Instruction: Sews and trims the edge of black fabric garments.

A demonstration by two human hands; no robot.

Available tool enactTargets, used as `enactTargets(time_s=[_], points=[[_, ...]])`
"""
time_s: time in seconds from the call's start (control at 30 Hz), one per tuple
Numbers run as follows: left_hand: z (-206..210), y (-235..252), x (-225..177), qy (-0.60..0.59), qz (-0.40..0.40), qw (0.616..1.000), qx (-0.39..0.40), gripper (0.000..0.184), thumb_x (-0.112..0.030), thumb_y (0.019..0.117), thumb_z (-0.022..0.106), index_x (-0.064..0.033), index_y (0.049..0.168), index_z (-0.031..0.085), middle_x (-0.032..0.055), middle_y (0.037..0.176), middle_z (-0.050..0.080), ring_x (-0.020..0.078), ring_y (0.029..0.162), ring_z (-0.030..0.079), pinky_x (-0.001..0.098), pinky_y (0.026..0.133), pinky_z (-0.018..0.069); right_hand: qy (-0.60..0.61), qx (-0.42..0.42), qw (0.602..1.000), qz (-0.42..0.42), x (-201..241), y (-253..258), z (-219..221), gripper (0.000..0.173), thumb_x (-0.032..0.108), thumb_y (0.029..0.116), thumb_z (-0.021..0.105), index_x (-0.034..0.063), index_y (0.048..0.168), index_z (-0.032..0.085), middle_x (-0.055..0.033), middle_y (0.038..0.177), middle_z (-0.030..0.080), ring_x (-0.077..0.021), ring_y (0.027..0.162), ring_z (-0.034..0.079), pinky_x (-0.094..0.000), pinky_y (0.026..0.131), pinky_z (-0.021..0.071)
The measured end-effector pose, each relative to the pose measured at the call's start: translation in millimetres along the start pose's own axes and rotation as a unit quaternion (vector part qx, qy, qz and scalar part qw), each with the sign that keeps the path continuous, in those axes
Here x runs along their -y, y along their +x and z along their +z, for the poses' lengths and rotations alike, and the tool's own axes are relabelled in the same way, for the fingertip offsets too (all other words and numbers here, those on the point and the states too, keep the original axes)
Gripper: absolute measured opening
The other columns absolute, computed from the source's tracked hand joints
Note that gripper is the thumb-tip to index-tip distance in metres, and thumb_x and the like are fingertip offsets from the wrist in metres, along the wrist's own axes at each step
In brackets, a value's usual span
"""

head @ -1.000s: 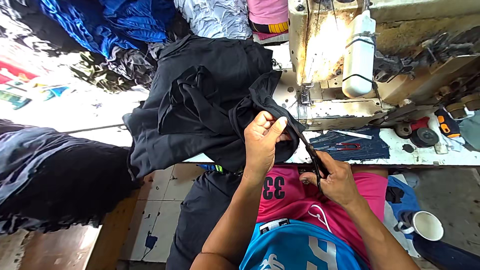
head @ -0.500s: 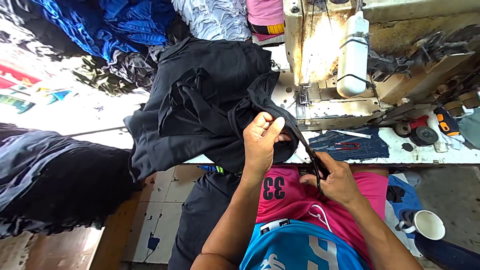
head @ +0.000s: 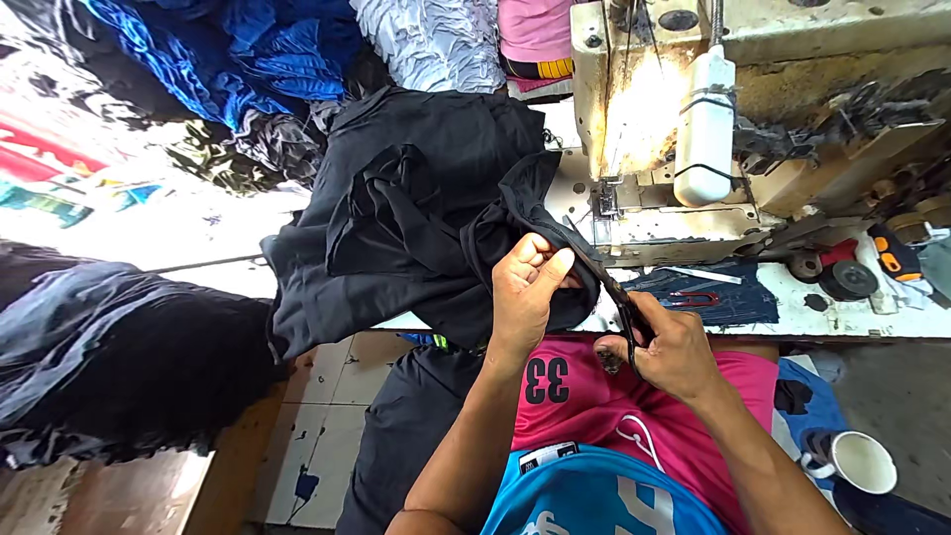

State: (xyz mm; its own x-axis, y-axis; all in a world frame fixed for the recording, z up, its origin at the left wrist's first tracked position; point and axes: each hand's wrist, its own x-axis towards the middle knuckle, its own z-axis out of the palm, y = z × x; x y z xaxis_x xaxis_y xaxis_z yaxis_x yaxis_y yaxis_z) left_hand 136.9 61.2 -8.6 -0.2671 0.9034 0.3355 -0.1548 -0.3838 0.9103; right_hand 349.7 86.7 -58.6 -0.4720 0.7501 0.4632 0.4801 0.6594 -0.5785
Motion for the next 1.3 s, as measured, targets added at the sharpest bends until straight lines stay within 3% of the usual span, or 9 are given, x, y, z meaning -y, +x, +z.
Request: enactTargets(time_s=[0.5,0.67,0.8,0.93,1.3], points=[[0.3,-3.1,2.1,-0.005,-0.007,1.0,-0.003,0.004,-0.004,0.1005,0.062,-0.0027,0.104,0.06,0.0105,0.089,0.068,0.0195,0.075,0.07,0.039,0.074,0.0628,0.016,-0.009,1.0,0.004,-4.5,-6.8,2.0,0.061,0.064,0.0893,0.069,0.0059,0.109,0.072,0.0,0.065,0.061,-0.0097,0.053,0.052,-0.0319,0.049,0.0451],[3.0,-0.8,-0.2,-0.048,-0.031,0.997,-0.05,0.016,-0.019,0.1071,0.055,-0.0067,0.116,0.059,0.0103,0.095,0.068,0.0191,0.077,0.07,0.0379,0.071,0.0632,0.013,-0.008,1.0,0.005,-3.1,-8.0,2.3,0.061,0.064,0.0897,0.069,0.006,0.108,0.071,0.0001,0.063,0.059,-0.0102,0.051,0.051,-0.032,0.048,0.0438],[1.5,2.0,-4.0,-0.043,-0.011,0.997,-0.069,0.009,-0.009,0.1036,0.058,-0.0049,0.112,0.061,0.0094,0.095,0.067,0.0177,0.08,0.07,0.0378,0.074,0.0626,0.002,-0.014,1.0,-0.002,-2.9,-8.5,2.3,0.065,0.067,0.0882,0.068,0.006,0.109,0.072,0.0009,0.062,0.059,-0.0101,0.051,0.051,-0.0322,0.048,0.0439],[-0.5,1.6,-4.0,-0.042,-0.008,0.997,-0.066,0.008,-0.007,0.1031,0.058,-0.0049,0.11,0.061,0.0092,0.095,0.067,0.0175,0.08,0.07,0.0376,0.074,0.0628,-0.004,-0.009,1.0,-0.009,0.0,-6.4,1.0,0.074,0.076,0.0851,0.064,0.0063,0.11,0.071,0.0013,0.062,0.058,-0.0104,0.051,0.05,-0.0333,0.047,0.0437],[-0.1,1.2,-5.6,-0.064,-0.009,0.996,-0.055,0.007,-0.006,0.1036,0.057,-0.0044,0.11,0.06,0.0101,0.095,0.068,0.0182,0.08,0.071,0.038,0.074,0.063,-0.016,-0.01,1.0,-0.02,0.3,0.2,1.5,0.073,0.076,0.0854,0.063,0.0069,0.109,0.071,0.0014,0.061,0.056,-0.011,0.051,0.049,-0.0334,0.048,0.0429]])
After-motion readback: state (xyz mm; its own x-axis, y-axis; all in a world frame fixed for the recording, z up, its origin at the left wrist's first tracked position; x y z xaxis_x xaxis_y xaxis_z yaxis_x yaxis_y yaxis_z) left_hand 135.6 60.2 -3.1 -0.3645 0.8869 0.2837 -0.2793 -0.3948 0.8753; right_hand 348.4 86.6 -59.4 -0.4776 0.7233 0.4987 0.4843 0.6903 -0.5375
